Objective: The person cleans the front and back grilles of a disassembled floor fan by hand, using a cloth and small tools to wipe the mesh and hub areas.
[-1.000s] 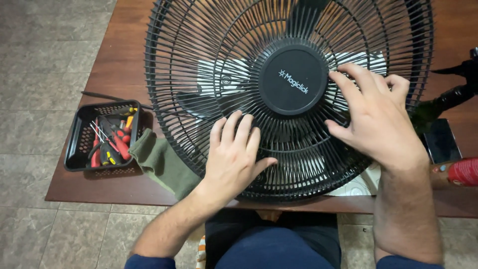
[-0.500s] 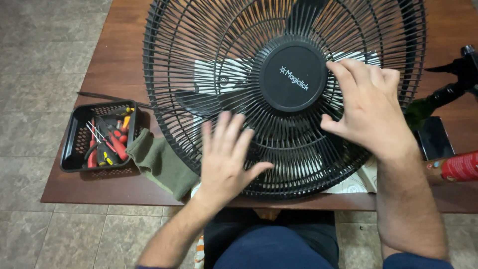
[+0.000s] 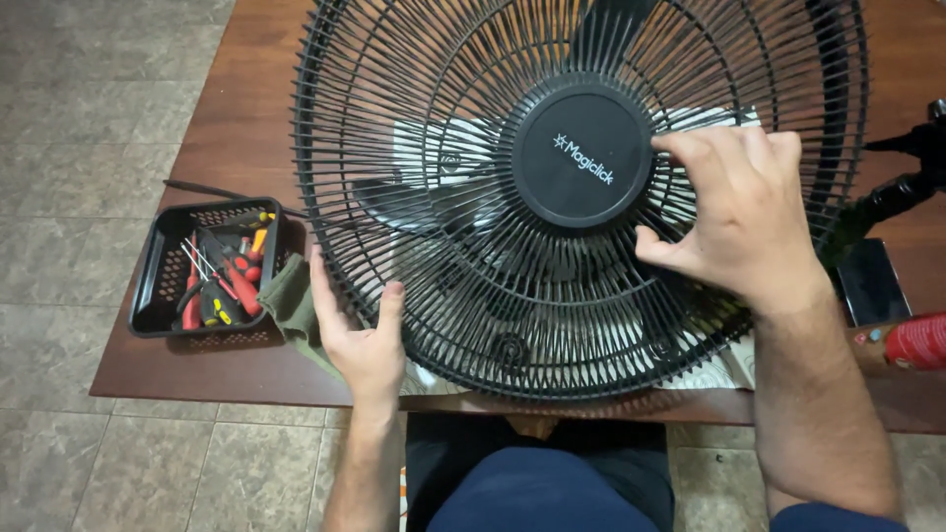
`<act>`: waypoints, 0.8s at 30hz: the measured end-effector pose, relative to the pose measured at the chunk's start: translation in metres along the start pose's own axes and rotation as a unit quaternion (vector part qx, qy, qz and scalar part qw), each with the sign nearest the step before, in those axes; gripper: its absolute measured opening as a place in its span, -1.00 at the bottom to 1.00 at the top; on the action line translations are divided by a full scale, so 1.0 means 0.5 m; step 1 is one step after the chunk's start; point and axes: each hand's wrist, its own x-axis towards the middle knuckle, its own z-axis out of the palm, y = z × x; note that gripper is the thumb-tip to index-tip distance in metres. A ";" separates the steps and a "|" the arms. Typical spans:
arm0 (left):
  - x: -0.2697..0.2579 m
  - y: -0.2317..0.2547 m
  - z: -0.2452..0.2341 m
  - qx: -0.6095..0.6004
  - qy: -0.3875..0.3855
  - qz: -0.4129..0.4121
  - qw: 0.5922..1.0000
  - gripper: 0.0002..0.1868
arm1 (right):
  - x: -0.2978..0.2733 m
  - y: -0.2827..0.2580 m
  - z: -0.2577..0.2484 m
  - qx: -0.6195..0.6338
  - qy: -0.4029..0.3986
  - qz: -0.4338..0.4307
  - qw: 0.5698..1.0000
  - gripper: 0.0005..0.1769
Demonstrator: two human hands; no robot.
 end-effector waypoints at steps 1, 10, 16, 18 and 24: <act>0.006 0.001 0.002 -0.008 0.011 0.010 1.000 -0.07 | 0.002 0.000 0.002 0.008 0.004 -0.001 1.000 0.02; 0.038 0.010 -0.018 -0.155 0.038 0.032 0.987 -0.36 | -0.004 -0.034 -0.021 0.063 -0.002 0.019 0.998 -0.05; 0.064 -0.023 -0.034 -0.160 0.026 0.077 0.984 -0.35 | -0.015 -0.074 -0.020 0.063 -0.002 0.051 0.997 -0.15; 0.071 -0.021 -0.036 -0.157 0.029 0.086 0.983 -0.34 | -0.016 -0.082 -0.022 0.068 0.002 0.058 0.996 -0.17; 0.070 -0.037 -0.051 -0.172 0.034 0.100 0.979 -0.36 | -0.023 -0.109 -0.061 0.083 -0.009 0.081 0.993 -0.15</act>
